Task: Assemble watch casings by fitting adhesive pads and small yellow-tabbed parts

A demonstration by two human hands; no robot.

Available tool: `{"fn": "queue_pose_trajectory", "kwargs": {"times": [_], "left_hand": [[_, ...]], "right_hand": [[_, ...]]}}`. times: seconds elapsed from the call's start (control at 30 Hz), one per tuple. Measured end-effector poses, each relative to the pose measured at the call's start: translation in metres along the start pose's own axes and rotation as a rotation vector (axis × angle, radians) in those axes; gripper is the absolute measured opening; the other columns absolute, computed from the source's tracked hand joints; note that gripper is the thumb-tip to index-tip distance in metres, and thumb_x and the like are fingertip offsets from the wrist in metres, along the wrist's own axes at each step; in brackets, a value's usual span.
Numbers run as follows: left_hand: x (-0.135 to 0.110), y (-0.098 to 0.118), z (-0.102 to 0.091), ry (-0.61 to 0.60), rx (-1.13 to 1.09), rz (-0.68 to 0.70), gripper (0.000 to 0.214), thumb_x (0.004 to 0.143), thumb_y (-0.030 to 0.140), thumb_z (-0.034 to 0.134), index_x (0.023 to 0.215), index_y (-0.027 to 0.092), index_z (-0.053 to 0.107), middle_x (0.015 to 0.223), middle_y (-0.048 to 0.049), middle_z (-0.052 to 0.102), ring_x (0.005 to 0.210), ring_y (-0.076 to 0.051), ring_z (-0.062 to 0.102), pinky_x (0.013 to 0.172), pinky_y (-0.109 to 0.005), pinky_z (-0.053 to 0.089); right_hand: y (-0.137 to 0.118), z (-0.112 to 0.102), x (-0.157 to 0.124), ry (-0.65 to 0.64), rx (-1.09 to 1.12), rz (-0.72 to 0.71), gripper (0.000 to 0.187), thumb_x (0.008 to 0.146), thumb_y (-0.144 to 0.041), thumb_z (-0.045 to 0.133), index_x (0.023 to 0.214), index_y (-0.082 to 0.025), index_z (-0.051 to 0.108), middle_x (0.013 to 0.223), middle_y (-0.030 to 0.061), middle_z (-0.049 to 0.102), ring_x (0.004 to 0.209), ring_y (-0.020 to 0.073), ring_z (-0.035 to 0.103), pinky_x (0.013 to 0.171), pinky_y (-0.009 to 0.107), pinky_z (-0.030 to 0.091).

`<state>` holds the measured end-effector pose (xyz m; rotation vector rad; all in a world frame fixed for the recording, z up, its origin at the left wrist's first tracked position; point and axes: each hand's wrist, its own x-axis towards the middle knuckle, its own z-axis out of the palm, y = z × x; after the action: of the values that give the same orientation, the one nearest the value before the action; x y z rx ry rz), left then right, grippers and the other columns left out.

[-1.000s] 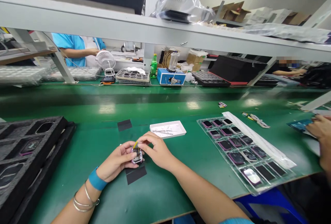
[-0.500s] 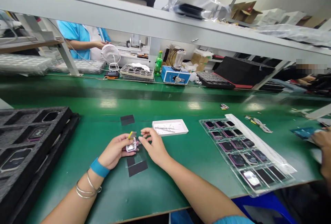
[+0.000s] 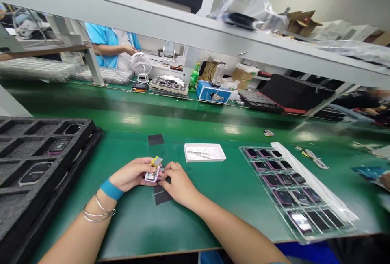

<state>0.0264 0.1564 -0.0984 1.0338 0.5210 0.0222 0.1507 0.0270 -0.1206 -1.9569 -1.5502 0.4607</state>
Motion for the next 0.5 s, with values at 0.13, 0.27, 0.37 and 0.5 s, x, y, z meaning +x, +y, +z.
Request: {"fn": "queue_pose_trajectory", "kwargs": {"times": [0.13,0.27,0.37,0.5], "left_hand": [[0.001,-0.001,-0.003,-0.009,0.011,-0.021,0.024,0.066,0.021,0.072,0.088,0.013,0.064,0.084,-0.0100,0.069,0.076,-0.020,0.065,0.075,-0.037,0.052],[0.003,0.000,-0.005,-0.003,0.037,-0.038,0.025,0.066,0.021,0.072,0.088,0.013,0.063,0.081,-0.0088,0.069,0.073,-0.018,0.064,0.072,-0.034,0.053],[0.003,0.001,-0.003,0.008,0.061,-0.031,0.025,0.065,0.020,0.072,0.087,0.013,0.062,0.081,-0.0087,0.069,0.069,-0.016,0.063,0.068,-0.032,0.053],[0.001,0.002,0.006,0.048,0.108,0.003,0.024,0.066,0.023,0.072,0.085,0.013,0.061,0.077,-0.0067,0.068,0.066,-0.015,0.062,0.064,-0.029,0.054]], "right_hand": [[0.001,0.001,-0.001,-0.048,-0.078,-0.046,0.004,0.080,-0.013,0.059,0.077,-0.015,0.060,0.095,0.0064,0.053,0.092,0.0195,0.048,0.086,0.036,0.043],[-0.002,-0.014,-0.010,-0.133,-0.110,-0.206,0.004,0.085,-0.014,0.054,0.082,-0.017,0.054,0.098,0.0059,0.051,0.095,0.0185,0.047,0.087,0.037,0.043],[-0.005,-0.030,-0.014,-0.105,-0.003,-0.298,0.006,0.085,-0.014,0.054,0.081,-0.019,0.052,0.097,0.0044,0.052,0.096,0.0169,0.048,0.089,0.035,0.042],[-0.006,-0.038,-0.012,0.206,0.319,-0.303,0.005,0.083,-0.017,0.054,0.079,-0.019,0.053,0.092,0.0039,0.058,0.090,0.0151,0.055,0.085,0.032,0.045]]}}
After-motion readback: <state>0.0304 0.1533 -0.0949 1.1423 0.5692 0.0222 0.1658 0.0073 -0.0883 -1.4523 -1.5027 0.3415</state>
